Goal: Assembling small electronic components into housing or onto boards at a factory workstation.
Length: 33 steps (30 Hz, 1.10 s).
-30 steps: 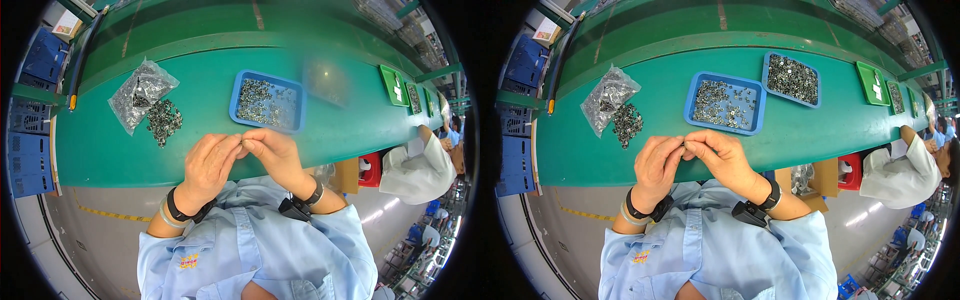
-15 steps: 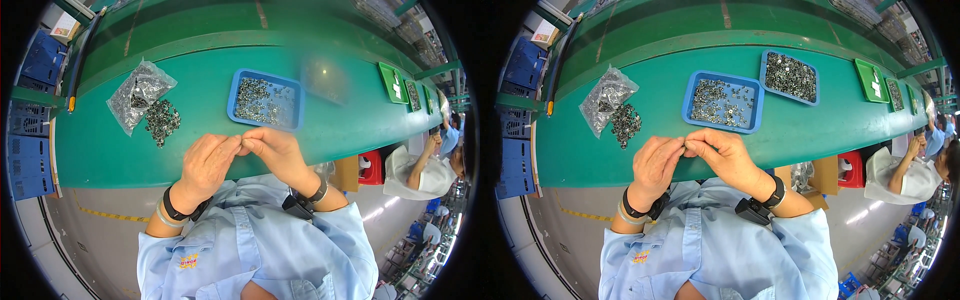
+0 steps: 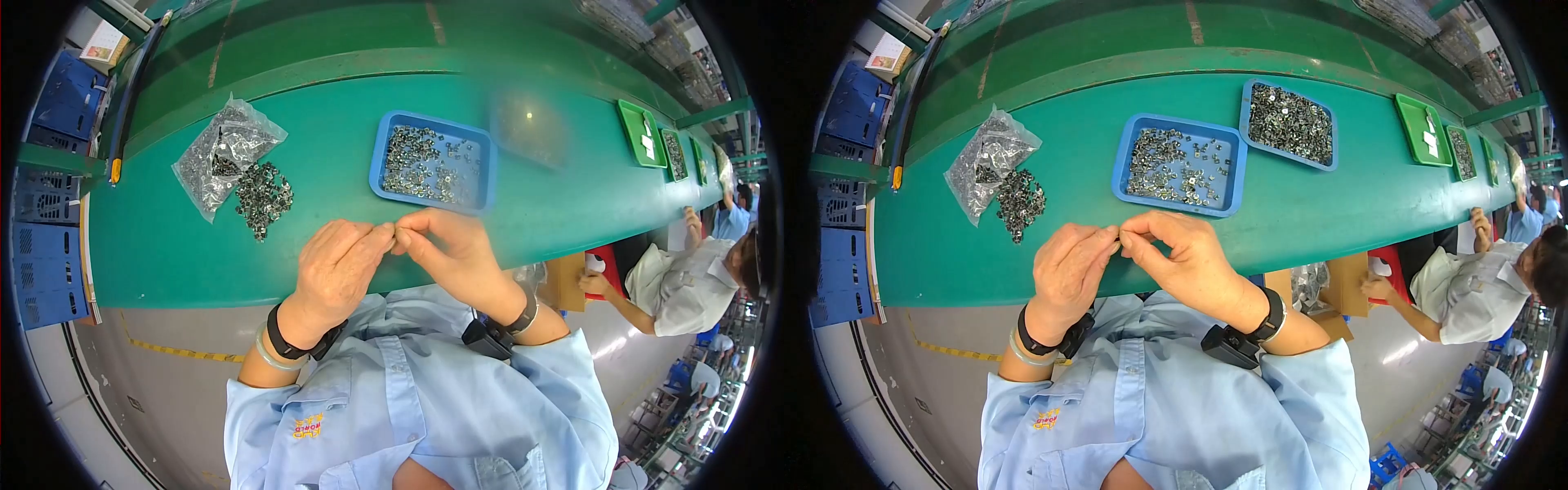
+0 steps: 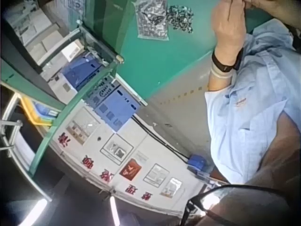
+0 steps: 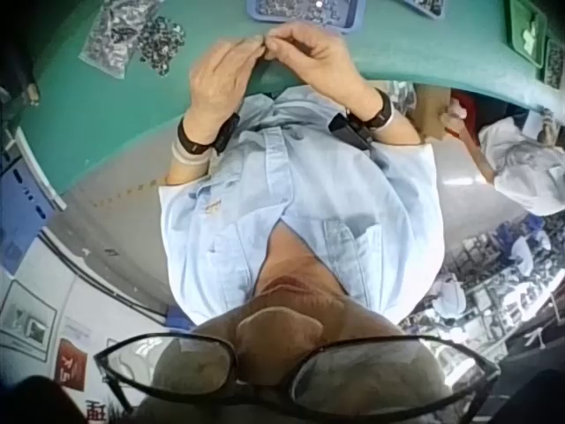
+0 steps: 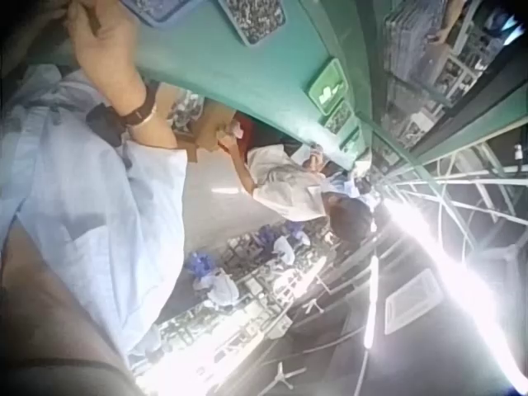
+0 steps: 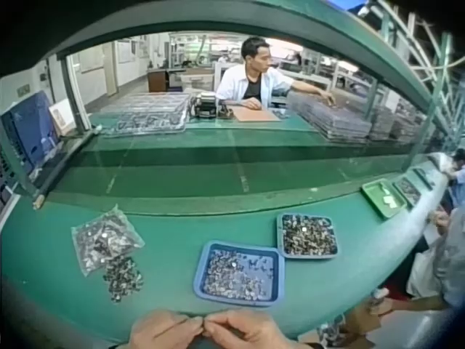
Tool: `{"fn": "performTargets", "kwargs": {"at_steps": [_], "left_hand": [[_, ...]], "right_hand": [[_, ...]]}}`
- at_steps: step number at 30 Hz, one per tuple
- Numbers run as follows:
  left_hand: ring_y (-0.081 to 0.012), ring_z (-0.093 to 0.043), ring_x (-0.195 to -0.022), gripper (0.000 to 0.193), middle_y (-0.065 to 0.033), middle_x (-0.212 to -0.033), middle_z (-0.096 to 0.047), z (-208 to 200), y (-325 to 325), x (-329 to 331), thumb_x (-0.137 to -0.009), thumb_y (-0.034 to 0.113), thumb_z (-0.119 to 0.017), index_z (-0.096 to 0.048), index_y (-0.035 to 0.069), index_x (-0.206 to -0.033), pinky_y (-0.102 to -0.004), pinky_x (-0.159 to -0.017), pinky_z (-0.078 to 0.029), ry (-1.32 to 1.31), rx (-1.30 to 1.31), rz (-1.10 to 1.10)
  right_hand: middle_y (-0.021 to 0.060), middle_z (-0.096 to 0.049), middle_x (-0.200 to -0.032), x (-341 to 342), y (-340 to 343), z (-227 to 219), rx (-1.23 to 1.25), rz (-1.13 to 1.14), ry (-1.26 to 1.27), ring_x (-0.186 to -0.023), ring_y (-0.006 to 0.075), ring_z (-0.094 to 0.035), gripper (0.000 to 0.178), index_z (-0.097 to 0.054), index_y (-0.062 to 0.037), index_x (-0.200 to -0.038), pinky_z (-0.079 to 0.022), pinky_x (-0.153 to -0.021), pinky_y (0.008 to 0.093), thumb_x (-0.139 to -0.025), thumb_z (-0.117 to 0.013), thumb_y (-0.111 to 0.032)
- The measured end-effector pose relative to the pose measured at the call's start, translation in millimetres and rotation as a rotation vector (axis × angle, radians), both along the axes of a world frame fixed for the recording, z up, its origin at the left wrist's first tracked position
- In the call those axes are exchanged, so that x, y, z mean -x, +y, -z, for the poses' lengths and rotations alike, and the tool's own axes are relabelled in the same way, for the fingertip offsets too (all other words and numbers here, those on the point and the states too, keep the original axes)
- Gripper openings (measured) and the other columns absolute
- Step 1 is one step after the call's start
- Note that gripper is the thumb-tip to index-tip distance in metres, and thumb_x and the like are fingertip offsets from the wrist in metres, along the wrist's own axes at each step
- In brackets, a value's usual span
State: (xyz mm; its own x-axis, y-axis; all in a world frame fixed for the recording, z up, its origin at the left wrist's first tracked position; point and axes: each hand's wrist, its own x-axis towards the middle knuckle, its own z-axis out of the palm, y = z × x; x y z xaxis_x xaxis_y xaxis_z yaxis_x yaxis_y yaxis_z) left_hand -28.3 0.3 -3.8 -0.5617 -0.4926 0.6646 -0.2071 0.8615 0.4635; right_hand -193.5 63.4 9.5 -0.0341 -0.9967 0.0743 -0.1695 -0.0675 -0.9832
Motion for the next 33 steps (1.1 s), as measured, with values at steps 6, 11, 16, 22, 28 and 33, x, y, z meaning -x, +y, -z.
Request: {"fn": "performTargets", "kwargs": {"at_steps": [6, 11, 16, 22, 28, 33], "left_hand": [[-0.0227, -0.057, -0.063, 0.028, -0.009, -0.078, -0.058, 0, 1, 4, -0.068, -0.003, -0.068, -0.061, 0.0, -0.095, -0.0315, -0.054, -0.046, 0.018, -0.038, -0.014], [-0.0236, -0.058, -0.067, 0.029, -0.0097, -0.081, -0.058, 14, -6, 15, -0.071, 0.001, -0.068, -0.061, 0.0, -0.099, -0.0314, -0.056, -0.047, 0.029, 0.016, -0.019], [-0.0241, -0.057, -0.071, 0.033, -0.0092, -0.084, -0.056, 8, -7, 13, -0.072, 0.003, -0.068, -0.058, 0.0, -0.104, -0.032, -0.058, -0.047, 0.037, -0.098, -0.045], [-0.0303, -0.054, -0.094, 0.039, -0.0139, -0.104, -0.055, 10, -6, -42, -0.075, 0.006, -0.067, -0.055, 0.002, -0.112, -0.0404, -0.081, -0.044, -0.197, -0.082, -0.163], [-0.0357, -0.045, -0.114, 0.048, -0.019, -0.123, -0.046, 14, -26, -100, -0.076, 0.012, -0.067, -0.049, 0.001, -0.119, -0.0442, -0.095, -0.037, -0.341, -0.193, -0.384], [-0.038, -0.037, -0.123, 0.054, -0.0223, -0.133, -0.039, 22, -43, -116, -0.077, 0.014, -0.068, -0.046, 0.002, -0.125, -0.0477, -0.1, -0.032, -0.415, -0.235, -0.444]], "right_hand": [[0.0055, -0.063, -0.079, -2, -2, 1, 0.056, 0.027, 0.067, -0.073, 0.0113, -0.061, 0.007, -0.061, 0.0001, -0.091, -0.048, -0.061, 0.0235, -0.085, -0.059, -0.004], [0.0058, -0.063, -0.078, 9, -5, -8, 0.04, 0.086, 0.219, -0.073, 0.0122, -0.061, 0.007, -0.061, -0.0004, -0.09, -0.048, -0.061, 0.0239, -0.083, -0.061, -0.003], [0.0079, -0.062, -0.076, 29, -25, -10, 0.17, 0.215, 0.664, -0.069, 0.0191, -0.061, 0.008, -0.061, -0.0019, -0.087, -0.048, -0.062, 0.0297, -0.079, -0.063, -0.003], [0.0137, -0.058, -0.079, 35, -52, -10, 0.3, 0.125, 1.011, -0.071, 0.0296, -0.058, 0.007, -0.062, -0.0009, -0.086, -0.046, -0.065, 0.0358, -0.08, -0.058, -0.003], [0.0134, -0.056, -0.079, 33, -66, -12, 0.09, -0.002, 1.256, -0.077, 0.0338, -0.056, 0.007, -0.06, -0.0024, -0.084, -0.045, -0.066, 0.0426, -0.081, -0.056, -0.008], [0.013, -0.056, -0.083, 28, -68, -22, 0.187, -0.038, 1.332, -0.078, 0.0329, -0.056, 0.009, -0.061, -0.0034, -0.087, -0.045, -0.067, 0.043, -0.081, -0.057, -0.008]]}}
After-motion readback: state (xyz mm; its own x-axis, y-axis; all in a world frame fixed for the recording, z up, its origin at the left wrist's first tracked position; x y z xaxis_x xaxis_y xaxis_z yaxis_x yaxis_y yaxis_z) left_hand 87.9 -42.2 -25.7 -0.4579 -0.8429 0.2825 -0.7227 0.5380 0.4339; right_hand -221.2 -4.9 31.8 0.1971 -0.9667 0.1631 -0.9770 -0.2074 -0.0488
